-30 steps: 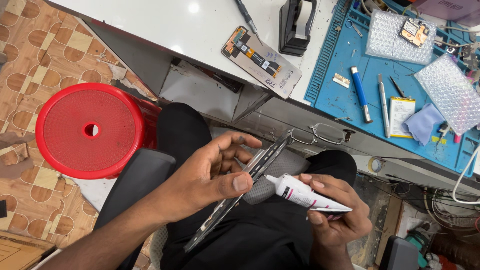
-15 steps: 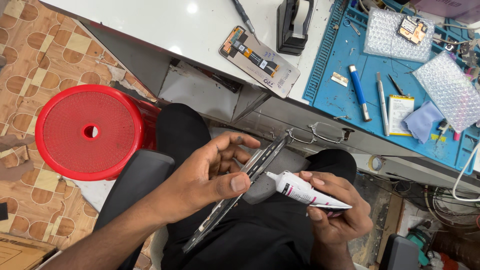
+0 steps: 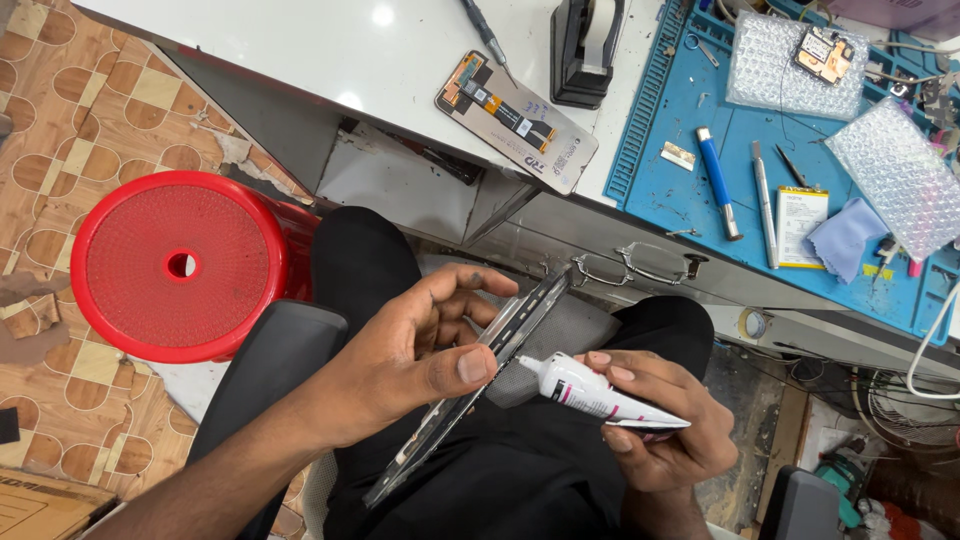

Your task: The person scrapes residue from a small circuit board using a metal tool, then picks up a disassembled phone chassis and applies adhesive from a tube along the inner edges of the frame. The person rotates the chassis to reach different sides while continuing to apply the adhesive.

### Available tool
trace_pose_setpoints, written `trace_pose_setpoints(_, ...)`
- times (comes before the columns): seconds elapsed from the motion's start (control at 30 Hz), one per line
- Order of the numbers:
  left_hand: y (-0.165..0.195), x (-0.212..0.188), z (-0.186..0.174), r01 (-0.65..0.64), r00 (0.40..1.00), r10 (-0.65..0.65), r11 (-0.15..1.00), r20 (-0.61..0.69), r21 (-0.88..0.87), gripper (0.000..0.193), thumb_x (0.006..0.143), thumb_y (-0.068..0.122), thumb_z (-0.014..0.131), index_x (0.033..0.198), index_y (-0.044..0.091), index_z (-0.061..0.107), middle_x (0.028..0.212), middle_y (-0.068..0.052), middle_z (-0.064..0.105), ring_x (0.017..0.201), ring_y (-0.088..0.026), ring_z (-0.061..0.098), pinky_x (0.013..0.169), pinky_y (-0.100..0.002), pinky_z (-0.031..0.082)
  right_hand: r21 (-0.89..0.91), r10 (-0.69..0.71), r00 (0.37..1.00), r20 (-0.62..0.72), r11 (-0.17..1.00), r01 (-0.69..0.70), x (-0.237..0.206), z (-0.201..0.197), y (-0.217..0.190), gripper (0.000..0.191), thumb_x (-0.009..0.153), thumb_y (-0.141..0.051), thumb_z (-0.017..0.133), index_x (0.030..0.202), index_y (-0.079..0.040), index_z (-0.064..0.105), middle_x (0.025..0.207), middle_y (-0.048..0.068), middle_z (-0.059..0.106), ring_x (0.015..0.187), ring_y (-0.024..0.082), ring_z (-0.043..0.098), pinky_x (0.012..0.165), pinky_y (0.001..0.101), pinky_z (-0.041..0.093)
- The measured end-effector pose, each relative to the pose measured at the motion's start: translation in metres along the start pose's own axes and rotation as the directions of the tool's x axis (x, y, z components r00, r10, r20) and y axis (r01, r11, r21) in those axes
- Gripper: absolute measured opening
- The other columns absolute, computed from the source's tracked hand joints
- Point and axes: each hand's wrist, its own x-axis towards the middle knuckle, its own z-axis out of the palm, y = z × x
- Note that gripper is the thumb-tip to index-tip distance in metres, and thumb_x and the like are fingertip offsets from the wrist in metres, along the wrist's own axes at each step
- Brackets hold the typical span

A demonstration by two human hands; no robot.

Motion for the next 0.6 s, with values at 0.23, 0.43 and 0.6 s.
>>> trace_pose_setpoints(0.23,-0.0009,0.0002,-0.0001,0.000,1.000,0.000,1.000,0.004,0.015,0.100,0.080,0.069,0.076,0.143,-0.003,0.047,0.113,-0.013,0.061,0.096,-0.014,0.062,0.085,-0.029,0.057,0.013,0.034,0.999,-0.041,0.999,-0.033,0.0006,-0.0016,-0.0017,0.044,0.100,-0.030,0.076,0.117,0.009,0.064,0.109,0.027,0.072,0.098,0.033,0.078,0.086,0.0405,0.068)
trace_pose_setpoints(0.43,-0.0005,-0.0007,-0.0002,0.003,1.000,-0.003,1.000,0.000,0.020,0.101,0.079,0.069,0.077,0.143,-0.003,0.047,0.114,-0.013,0.060,0.097,-0.015,0.061,0.085,-0.029,0.056,0.019,0.051,0.997,-0.064,0.999,-0.050,0.0005,-0.0027,-0.0011,0.044,0.101,-0.030,0.076,0.117,0.009,0.065,0.106,0.027,0.072,0.098,0.033,0.078,0.087,0.0400,0.067)
trace_pose_setpoints(0.6,0.0000,-0.0001,0.0006,0.008,1.000,-0.008,1.000,0.005,0.012,0.102,0.079,0.070,0.077,0.143,-0.004,0.047,0.113,-0.014,0.062,0.096,-0.015,0.062,0.085,-0.029,0.056,-0.019,0.029,0.999,-0.042,0.999,-0.029,0.0003,-0.0038,-0.0006,0.045,0.100,-0.031,0.075,0.116,0.009,0.065,0.108,0.027,0.073,0.097,0.033,0.078,0.085,0.0402,0.068)
